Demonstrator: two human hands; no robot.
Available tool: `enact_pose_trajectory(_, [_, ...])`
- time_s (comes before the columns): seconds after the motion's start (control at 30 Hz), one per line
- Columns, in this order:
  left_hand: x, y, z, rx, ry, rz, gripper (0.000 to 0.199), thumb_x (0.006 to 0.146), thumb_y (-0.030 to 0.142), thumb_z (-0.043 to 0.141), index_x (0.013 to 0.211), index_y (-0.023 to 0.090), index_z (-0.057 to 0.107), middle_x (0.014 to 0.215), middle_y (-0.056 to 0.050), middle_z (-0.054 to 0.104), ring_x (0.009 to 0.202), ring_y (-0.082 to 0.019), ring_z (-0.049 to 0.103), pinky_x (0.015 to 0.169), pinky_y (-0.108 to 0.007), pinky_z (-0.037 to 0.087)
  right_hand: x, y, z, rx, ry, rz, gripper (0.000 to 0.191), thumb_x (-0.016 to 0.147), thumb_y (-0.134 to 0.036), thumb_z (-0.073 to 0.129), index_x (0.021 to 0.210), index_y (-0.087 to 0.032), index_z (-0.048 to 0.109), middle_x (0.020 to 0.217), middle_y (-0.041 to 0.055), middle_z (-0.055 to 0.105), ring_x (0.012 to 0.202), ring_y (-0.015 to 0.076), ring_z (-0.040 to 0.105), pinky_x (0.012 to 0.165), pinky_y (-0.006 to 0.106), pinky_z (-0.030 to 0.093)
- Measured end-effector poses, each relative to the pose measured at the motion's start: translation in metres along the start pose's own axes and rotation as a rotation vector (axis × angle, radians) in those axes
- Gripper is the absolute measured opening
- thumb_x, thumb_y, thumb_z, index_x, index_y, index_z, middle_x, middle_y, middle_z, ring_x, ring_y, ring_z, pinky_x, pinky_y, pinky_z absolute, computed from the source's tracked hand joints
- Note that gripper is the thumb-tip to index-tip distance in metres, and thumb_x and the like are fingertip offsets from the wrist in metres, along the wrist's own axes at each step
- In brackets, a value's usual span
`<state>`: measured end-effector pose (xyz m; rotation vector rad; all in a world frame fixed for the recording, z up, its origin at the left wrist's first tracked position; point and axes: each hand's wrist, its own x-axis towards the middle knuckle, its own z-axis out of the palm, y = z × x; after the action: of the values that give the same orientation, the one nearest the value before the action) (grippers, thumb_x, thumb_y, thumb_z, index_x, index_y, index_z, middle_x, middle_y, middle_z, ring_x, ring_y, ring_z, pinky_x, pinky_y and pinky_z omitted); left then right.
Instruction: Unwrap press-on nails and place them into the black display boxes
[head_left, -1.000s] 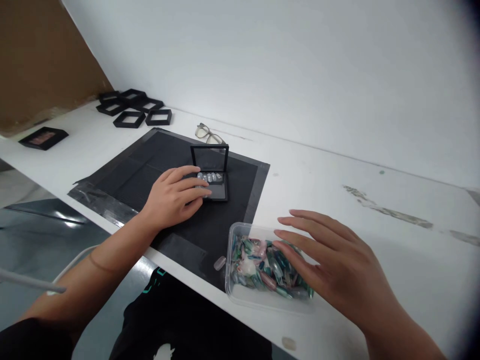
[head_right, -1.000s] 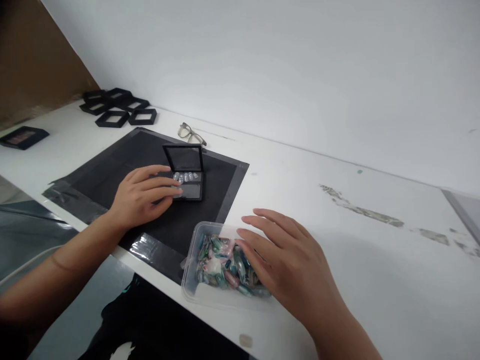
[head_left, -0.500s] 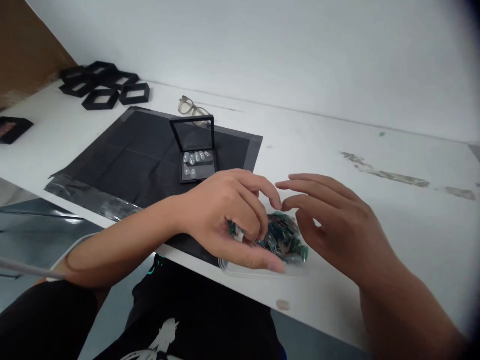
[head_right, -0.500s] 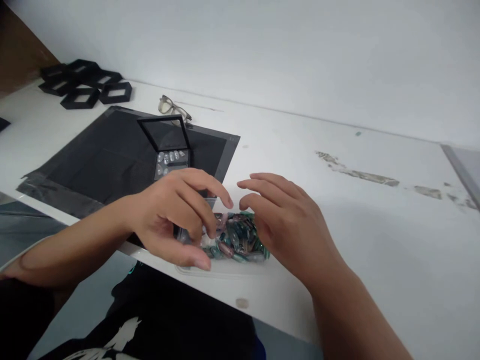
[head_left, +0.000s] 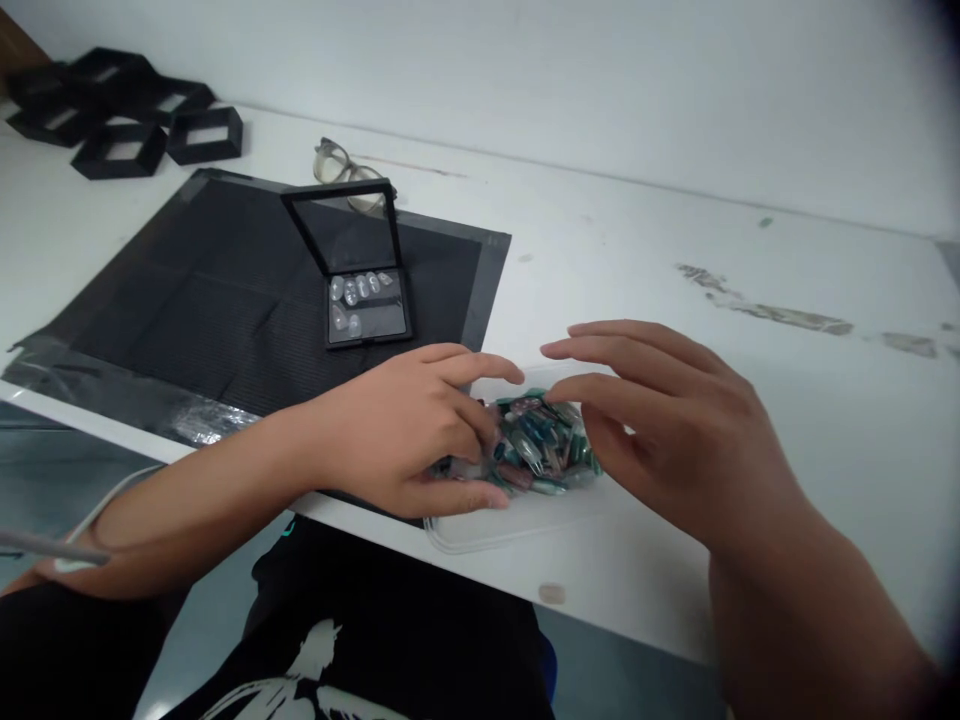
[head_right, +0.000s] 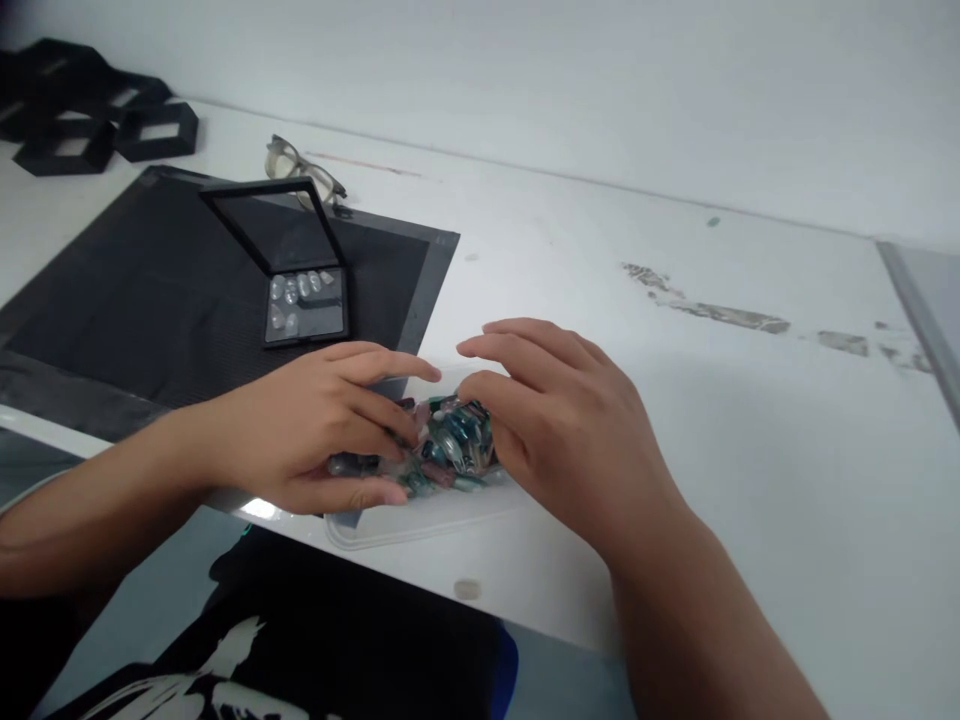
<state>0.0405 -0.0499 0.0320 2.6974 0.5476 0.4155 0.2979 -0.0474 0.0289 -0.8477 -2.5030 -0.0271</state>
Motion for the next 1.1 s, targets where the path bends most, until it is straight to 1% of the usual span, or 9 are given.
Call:
enact_pose_trajectory(0.13, [-0.001,-0.005,-0.002,-0.083,0.078,0.026,0.02,0.089,0.03,0.064,0.073,0.021,0.073,0.084,0.0,0.078,0.12,-0.026,0.061,0.104,-0.039,0.045,0.003,-0.006,-0.008,0.05,0.078,-0.045,0.031,0.078,0.007,0.057,0.083,-0.023,0.061,0.098,0.0052,0.074,0.108,0.0283,0.068,0.083,0.042,0.057])
enact_pose_trajectory(0.23, [0.0,-0.007,-0.003,-0.113,0.095,0.039,0.021,0.086,0.028,0.064,0.066,0.021,0.069,0.078,0.0,0.075,0.107,-0.024,0.063,0.096,-0.038,0.047,0.002,-0.013,-0.013,0.065,0.081,-0.041,0.03,0.076,0.007,0.055,0.073,-0.023,0.058,0.082,0.0033,0.067,0.087,0.0229,0.066,0.07,0.036,0.053])
enact_pose_trajectory(0.37, [0.003,-0.006,0.002,-0.109,0.071,0.052,0.024,0.08,0.019,0.061,0.056,0.019,0.061,0.076,0.0,0.074,0.103,-0.024,0.063,0.086,-0.036,0.045,-0.001,-0.021,-0.015,0.084,-0.025,0.01,0.024,0.079,0.0,0.053,0.074,-0.021,0.062,0.075,0.001,0.065,0.065,0.0143,0.058,0.055,0.029,0.041])
enact_pose_trajectory(0.5, [0.004,-0.005,0.008,-0.069,0.068,0.056,0.019,0.075,0.019,0.06,0.056,0.019,0.06,0.078,0.001,0.075,0.097,-0.023,0.064,0.075,-0.036,0.04,-0.002,-0.028,-0.012,0.055,-0.204,0.078,0.017,0.087,-0.014,0.054,0.083,-0.021,0.069,0.072,-0.0003,0.066,0.056,0.0134,0.054,0.048,0.03,0.031])
enact_pose_trajectory(0.67, [0.005,-0.006,0.013,-0.033,0.081,0.064,0.019,0.075,0.02,0.057,0.055,0.019,0.058,0.074,0.002,0.074,0.086,-0.019,0.064,0.072,-0.036,0.038,-0.001,-0.029,-0.003,-0.038,-0.347,0.077,0.015,0.092,-0.025,0.061,0.08,-0.022,0.069,0.076,0.0001,0.07,0.061,0.0181,0.063,0.049,0.031,0.029])
enact_pose_trajectory(0.83, [0.005,-0.006,0.013,-0.05,0.084,0.054,0.02,0.075,0.021,0.056,0.054,0.02,0.056,0.074,0.001,0.075,0.087,-0.019,0.064,0.074,-0.036,0.038,0.001,-0.023,-0.001,0.011,-0.465,0.248,0.011,0.09,-0.022,0.063,0.083,-0.024,0.072,0.075,-0.0009,0.071,0.064,0.0191,0.065,0.05,0.029,0.035])
enact_pose_trajectory(0.97, [0.005,-0.006,0.013,-0.076,0.08,0.04,0.018,0.076,0.022,0.058,0.058,0.02,0.06,0.078,0.001,0.076,0.089,-0.018,0.064,0.077,-0.035,0.038,0.001,-0.018,-0.003,0.104,-0.427,0.247,0.016,0.09,-0.016,0.06,0.091,-0.024,0.074,0.08,-0.0014,0.076,0.065,0.0182,0.068,0.051,0.029,0.043])
enact_pose_trajectory(1.03, [0.005,-0.006,0.013,-0.076,0.083,0.035,0.019,0.079,0.023,0.057,0.061,0.02,0.062,0.079,0.001,0.076,0.09,-0.018,0.064,0.08,-0.036,0.039,0.0,-0.017,-0.004,0.145,-0.336,0.207,0.019,0.091,-0.014,0.058,0.095,-0.024,0.074,0.087,-0.0006,0.078,0.073,0.019,0.072,0.056,0.03,0.05])
enact_pose_trajectory(1.1, [0.005,-0.005,0.013,-0.068,0.096,0.035,0.021,0.082,0.025,0.056,0.064,0.02,0.064,0.078,0.001,0.076,0.089,-0.018,0.064,0.084,-0.036,0.039,0.0,-0.017,-0.006,0.165,-0.194,0.156,0.021,0.092,-0.011,0.057,0.099,-0.023,0.072,0.098,0.0017,0.078,0.084,0.0193,0.074,0.065,0.031,0.055])
